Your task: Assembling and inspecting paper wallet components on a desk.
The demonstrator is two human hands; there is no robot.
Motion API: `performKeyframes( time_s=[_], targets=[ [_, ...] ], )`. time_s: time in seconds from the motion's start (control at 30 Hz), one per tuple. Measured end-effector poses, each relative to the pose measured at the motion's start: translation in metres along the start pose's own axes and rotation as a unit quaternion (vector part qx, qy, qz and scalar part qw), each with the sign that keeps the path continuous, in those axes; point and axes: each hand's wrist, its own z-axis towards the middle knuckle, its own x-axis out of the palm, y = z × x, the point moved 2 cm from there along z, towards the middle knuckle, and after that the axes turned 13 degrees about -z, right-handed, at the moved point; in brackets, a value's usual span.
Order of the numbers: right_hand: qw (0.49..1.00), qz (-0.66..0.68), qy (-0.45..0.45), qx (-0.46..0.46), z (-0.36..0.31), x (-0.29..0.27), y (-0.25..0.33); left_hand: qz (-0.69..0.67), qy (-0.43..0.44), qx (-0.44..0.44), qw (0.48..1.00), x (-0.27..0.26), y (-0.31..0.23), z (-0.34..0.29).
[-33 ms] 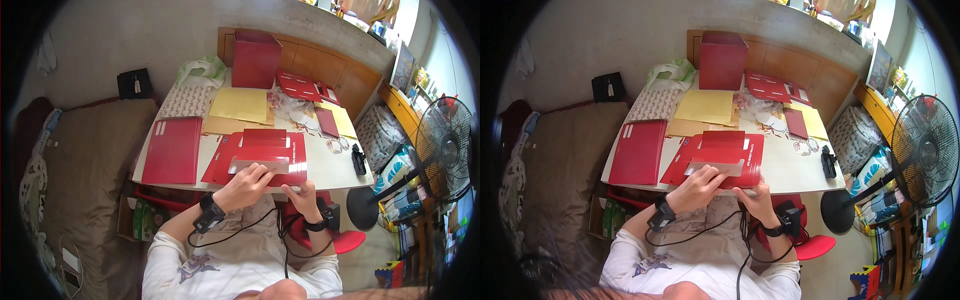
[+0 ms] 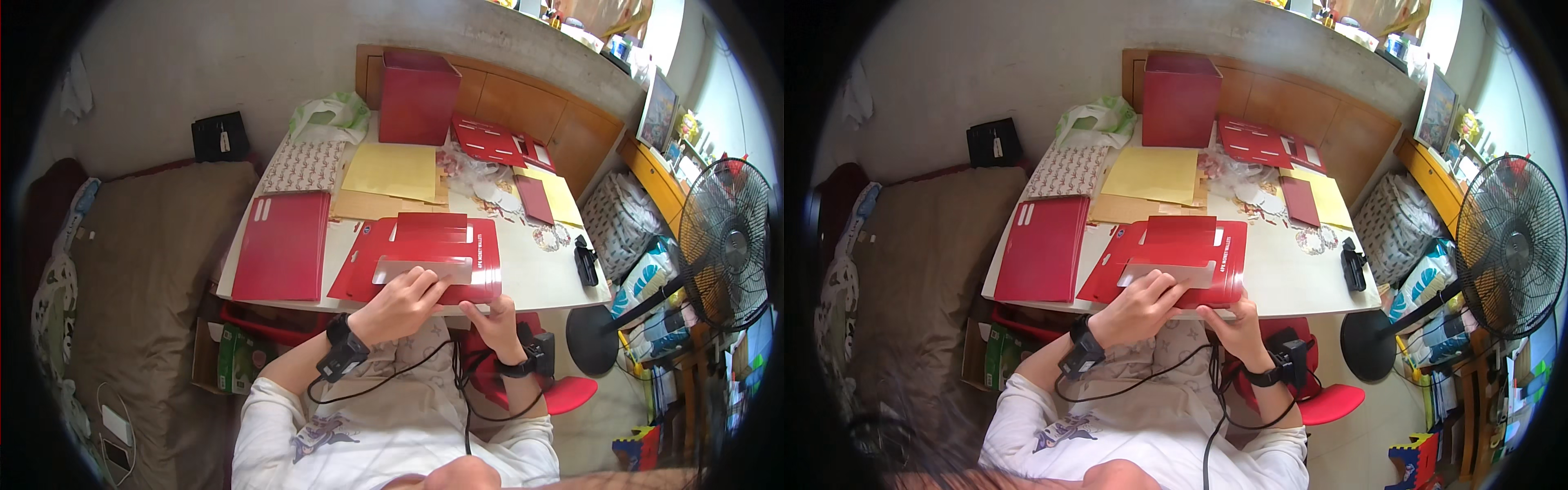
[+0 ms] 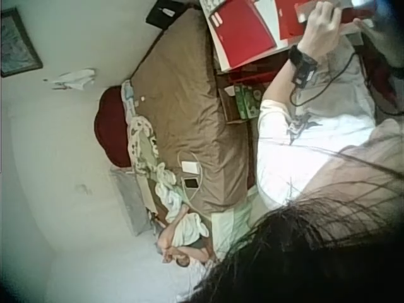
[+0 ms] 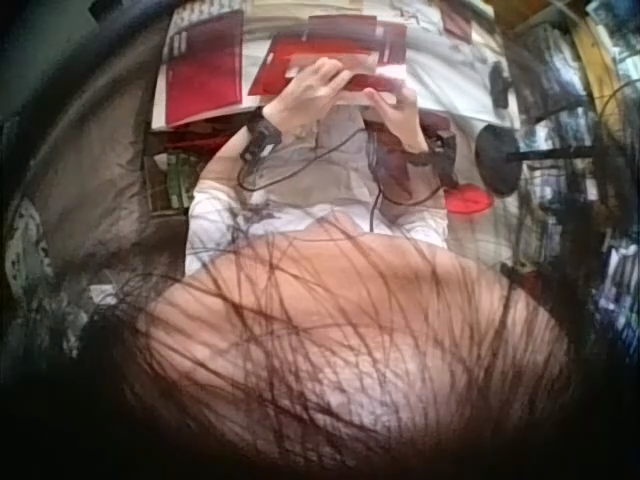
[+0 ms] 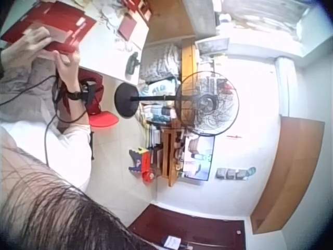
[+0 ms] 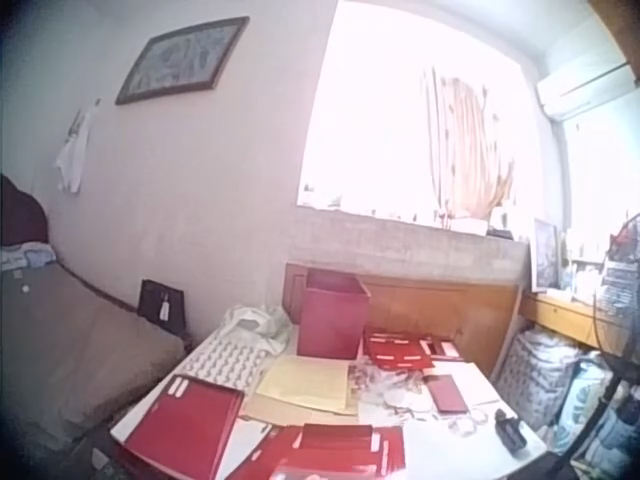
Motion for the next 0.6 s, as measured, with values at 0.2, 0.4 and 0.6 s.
performKeyframes(
  time_s=[0.2, 0.4, 0.6],
  targets=[
    [0.999, 0.051, 0.004, 0.015, -0.001, 0.000, -0.009, 0.027, 0.025, 0.013, 0.999, 0.002, 0.000, 0.002],
    [0.965, -0.202, -0.131, -0.107, -0.001, -0.022, 0.012, 0.032, 0.031, -0.004, 0.999, 0.009, 0.009, -0.004],
    [0.889, -0.365, 0.001, -0.277, 0.001, -0.013, 0.036, 0.051, 0.052, 0.007, 0.997, 0.020, 0.009, -0.004]
  ],
)
